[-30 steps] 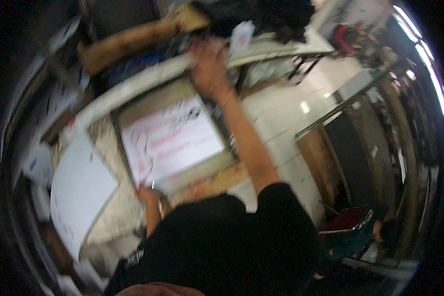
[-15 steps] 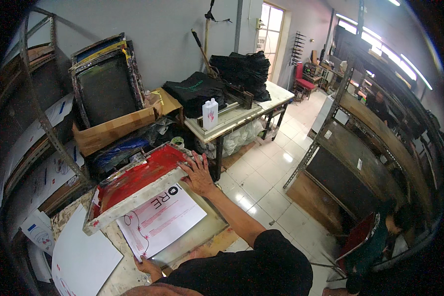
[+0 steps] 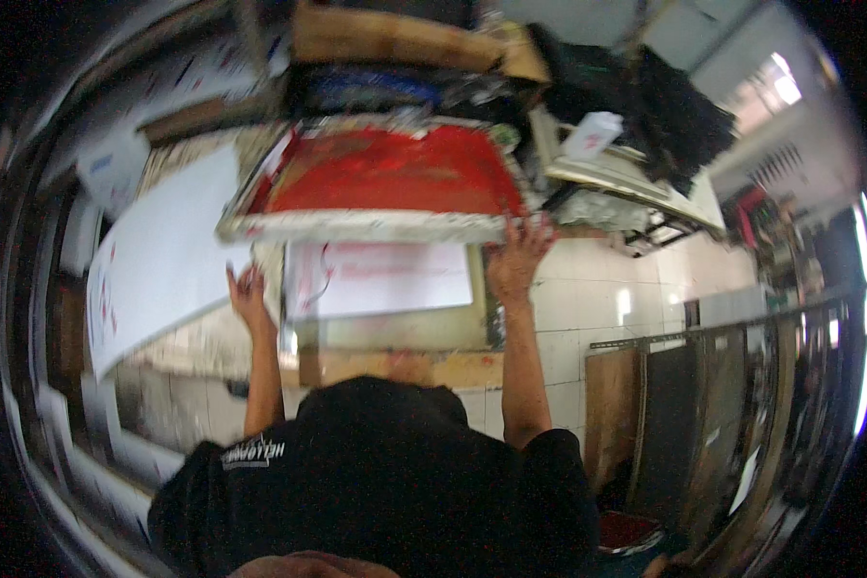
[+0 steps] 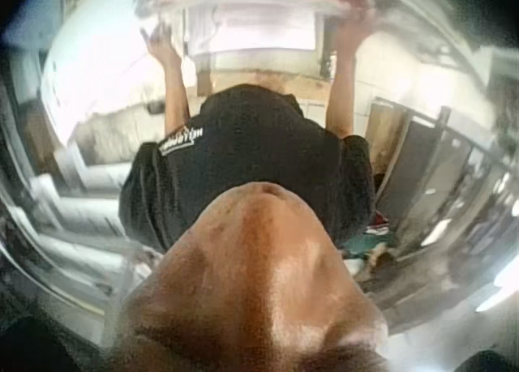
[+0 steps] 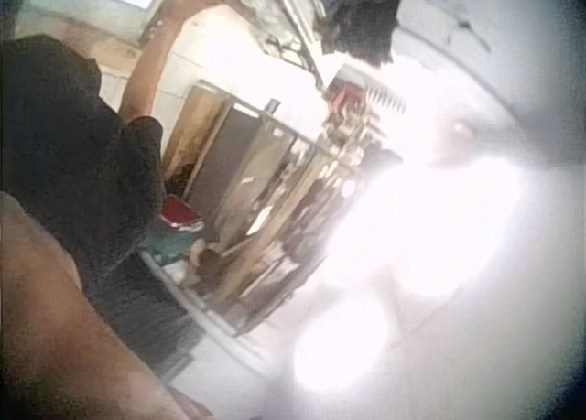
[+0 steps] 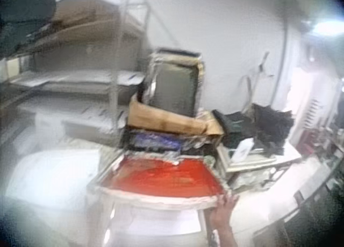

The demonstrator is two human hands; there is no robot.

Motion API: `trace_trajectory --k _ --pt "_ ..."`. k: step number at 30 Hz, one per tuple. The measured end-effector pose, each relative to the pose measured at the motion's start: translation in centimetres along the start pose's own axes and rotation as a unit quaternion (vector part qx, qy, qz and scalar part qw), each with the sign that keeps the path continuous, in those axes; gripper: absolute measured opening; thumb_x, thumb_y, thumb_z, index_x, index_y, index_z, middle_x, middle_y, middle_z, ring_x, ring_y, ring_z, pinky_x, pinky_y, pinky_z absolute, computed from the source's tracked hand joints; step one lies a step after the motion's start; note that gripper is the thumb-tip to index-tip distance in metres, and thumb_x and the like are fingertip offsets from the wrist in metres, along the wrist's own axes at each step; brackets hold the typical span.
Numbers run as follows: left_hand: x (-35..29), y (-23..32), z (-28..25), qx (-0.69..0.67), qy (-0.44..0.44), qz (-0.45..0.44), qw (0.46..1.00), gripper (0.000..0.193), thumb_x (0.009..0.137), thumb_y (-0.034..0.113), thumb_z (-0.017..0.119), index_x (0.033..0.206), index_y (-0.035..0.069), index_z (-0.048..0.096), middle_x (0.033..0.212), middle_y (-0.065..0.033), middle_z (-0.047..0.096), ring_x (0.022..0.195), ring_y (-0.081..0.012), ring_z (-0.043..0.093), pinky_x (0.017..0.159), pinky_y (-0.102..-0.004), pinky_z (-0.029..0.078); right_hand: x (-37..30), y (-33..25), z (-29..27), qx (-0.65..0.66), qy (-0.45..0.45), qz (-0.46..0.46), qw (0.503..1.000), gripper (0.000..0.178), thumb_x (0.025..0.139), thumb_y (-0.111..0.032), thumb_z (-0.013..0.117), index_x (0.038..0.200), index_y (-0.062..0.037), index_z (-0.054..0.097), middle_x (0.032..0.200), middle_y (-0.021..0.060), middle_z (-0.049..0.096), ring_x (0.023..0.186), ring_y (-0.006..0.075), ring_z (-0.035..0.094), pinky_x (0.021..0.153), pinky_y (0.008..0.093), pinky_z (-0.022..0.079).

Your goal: The person performs screen printing on large white sheets using a red ink squeegee. They place sheets under a screen, pull ink across the mesh, lift the screen to reveal the printed design, and stack the finished sheets on a nearby rack.

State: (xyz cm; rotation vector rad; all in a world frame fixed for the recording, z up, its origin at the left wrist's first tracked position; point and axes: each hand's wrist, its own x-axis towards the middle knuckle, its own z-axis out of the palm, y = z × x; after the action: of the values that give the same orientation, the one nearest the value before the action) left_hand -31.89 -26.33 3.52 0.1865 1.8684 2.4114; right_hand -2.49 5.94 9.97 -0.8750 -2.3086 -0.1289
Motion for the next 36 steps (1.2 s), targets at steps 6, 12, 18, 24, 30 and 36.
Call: trace_trajectory --k 6,12,18,24,30,36 --pt "2.8 5.0 1.7 -0.088 -0.095 0.019 0.991 0.095 0.074 -0.011 0.072 0.149 -0.002 0.014 0.114 -0.0127 0.059 0.097 -0.0175 0.059 0.087 -0.029 0.051 -1.7 0.1 1.3 0.004 0.044 -0.028 0.999 0.054 0.096 -0.046 0.046 0.14 -0.0158 0.039 0.151 0.0099 0.029 0.142 0.0401 0.015 0.113 0.062 0.003" --pt "2.9 3.1 1.6 -0.05 -0.082 0.026 0.995 0.065 0.074 -0.014 0.07 0.133 -0.006 0.043 0.117 -0.0124 0.06 0.099 -0.0177 0.061 0.088 -0.029 0.053 -3.2 -0.1 0.8 0.012 0.005 0.011 1.0 0.049 0.095 -0.036 0.05 0.139 -0.016 0.042 0.152 0.0087 0.028 0.142 0.04 0.015 0.113 0.062 0.001" --pt "1.9 -2.3 -1.2 0.114 -0.01 0.046 0.992 0.062 0.068 -0.004 0.075 0.125 -0.001 0.052 0.106 -0.0063 0.064 0.09 -0.0157 0.059 0.079 -0.0278 0.046 -1.5 -4.0 -2.3 0.033 -0.026 -0.008 0.999 0.056 0.085 -0.024 0.062 0.137 -0.0103 0.047 0.146 0.0125 0.035 0.14 0.0385 0.021 0.113 0.0598 0.01" --pt "0.9 -6.9 -3.2 0.183 0.016 0.076 0.98 0.066 0.068 0.009 0.077 0.128 0.0 0.05 0.108 -0.0096 0.061 0.096 -0.0211 0.057 0.082 -0.033 0.045 9.2 -6.1 6.1 0.143 -0.067 -0.039 0.987 0.064 0.083 -0.026 0.069 0.137 -0.0042 0.042 0.14 0.0234 0.039 0.128 0.0406 0.039 0.104 0.0528 0.032" --pt "1.1 -8.8 -3.8 0.228 -0.023 0.12 0.966 0.071 0.069 0.008 0.079 0.131 -0.001 0.047 0.11 -0.0113 0.055 0.104 -0.0243 0.054 0.093 -0.0362 0.043 19.1 -4.5 22.6 0.041 -0.112 -0.096 0.988 0.079 0.086 -0.033 0.067 0.15 -0.0147 0.024 0.15 0.0157 0.03 0.13 0.0412 0.037 0.098 0.0564 0.039" --pt "1.2 -7.5 -3.9 0.29 -0.005 0.132 0.948 0.079 0.062 0.012 0.085 0.13 -0.002 0.049 0.107 -0.0114 0.054 0.101 -0.0261 0.053 0.089 -0.0365 0.044 24.4 -4.5 30.8 -0.079 -0.224 -0.17 0.956 0.074 0.086 -0.037 0.065 0.148 -0.0169 0.028 0.136 0.0171 0.044 0.124 0.0391 0.043 0.094 0.0568 0.04"
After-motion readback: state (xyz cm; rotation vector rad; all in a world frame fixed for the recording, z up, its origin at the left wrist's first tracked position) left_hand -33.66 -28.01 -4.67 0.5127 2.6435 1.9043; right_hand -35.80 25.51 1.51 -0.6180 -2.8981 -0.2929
